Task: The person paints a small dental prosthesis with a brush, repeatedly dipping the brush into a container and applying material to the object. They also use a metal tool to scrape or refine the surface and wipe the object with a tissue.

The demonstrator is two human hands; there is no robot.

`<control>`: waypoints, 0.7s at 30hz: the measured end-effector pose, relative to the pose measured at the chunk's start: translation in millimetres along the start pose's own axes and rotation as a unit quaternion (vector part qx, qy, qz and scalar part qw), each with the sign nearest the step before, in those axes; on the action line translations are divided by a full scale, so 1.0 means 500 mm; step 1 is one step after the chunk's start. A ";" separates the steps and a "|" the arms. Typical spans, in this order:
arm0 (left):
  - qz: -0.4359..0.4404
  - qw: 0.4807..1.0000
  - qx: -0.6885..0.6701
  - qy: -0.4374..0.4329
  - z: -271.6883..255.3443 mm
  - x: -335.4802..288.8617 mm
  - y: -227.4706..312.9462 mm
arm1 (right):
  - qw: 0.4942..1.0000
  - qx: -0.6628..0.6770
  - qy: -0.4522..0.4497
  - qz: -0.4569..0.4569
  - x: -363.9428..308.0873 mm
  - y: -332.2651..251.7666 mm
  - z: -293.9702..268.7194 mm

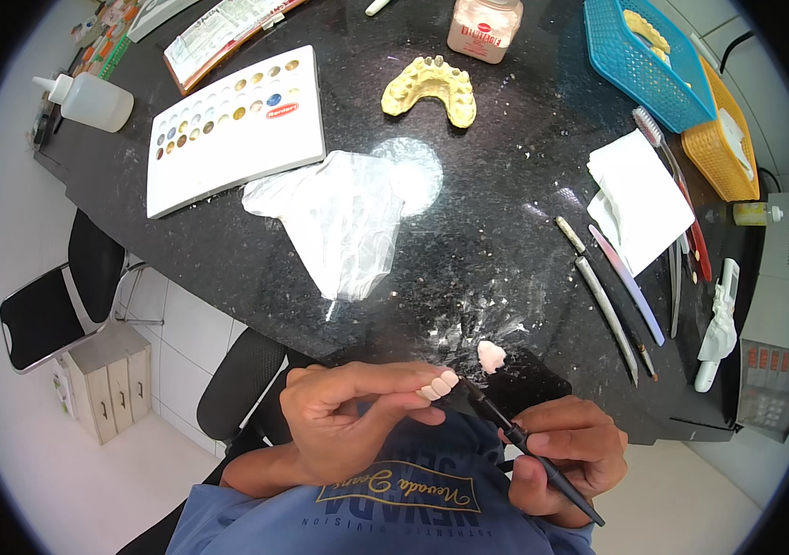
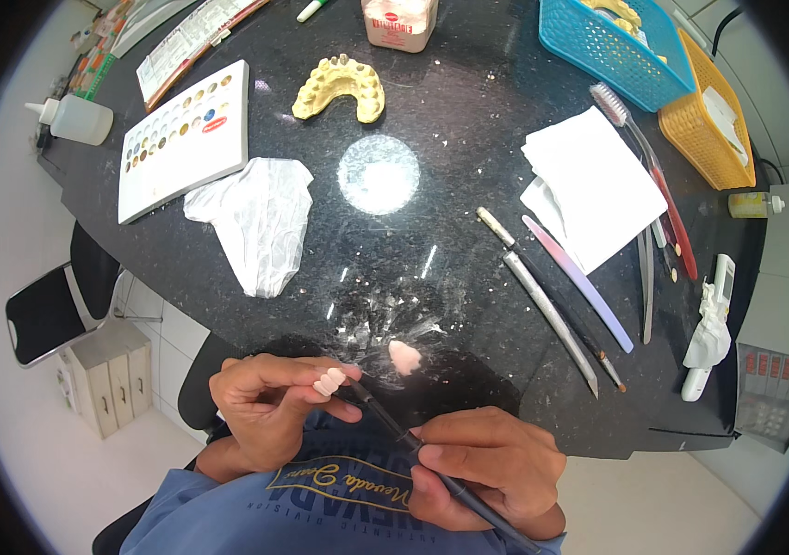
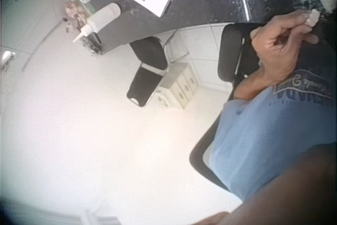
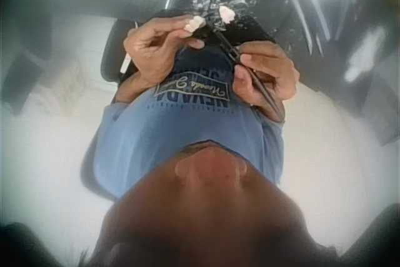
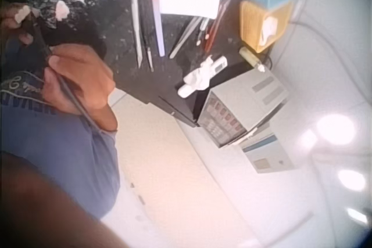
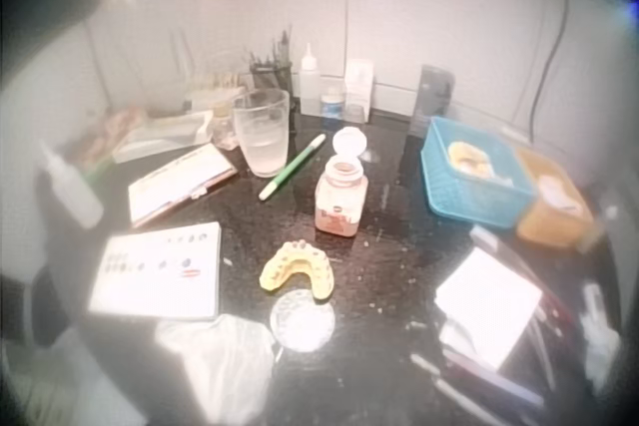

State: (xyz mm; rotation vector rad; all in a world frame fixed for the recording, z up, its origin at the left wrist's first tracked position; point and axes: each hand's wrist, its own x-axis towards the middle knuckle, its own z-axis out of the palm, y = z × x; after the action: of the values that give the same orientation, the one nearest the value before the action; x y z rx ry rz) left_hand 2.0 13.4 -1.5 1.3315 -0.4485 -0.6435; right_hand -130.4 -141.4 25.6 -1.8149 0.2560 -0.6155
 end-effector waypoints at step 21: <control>0.000 1.000 -0.005 -0.016 -0.004 0.001 -0.002 | 1.000 0.009 0.017 0.004 -0.002 0.003 0.002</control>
State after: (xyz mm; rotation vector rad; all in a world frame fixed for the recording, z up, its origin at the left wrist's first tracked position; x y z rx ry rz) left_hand 3.5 14.5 -3.0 1.3128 -0.4712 -0.6671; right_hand -130.5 -140.6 23.7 -1.7871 0.2792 -0.6409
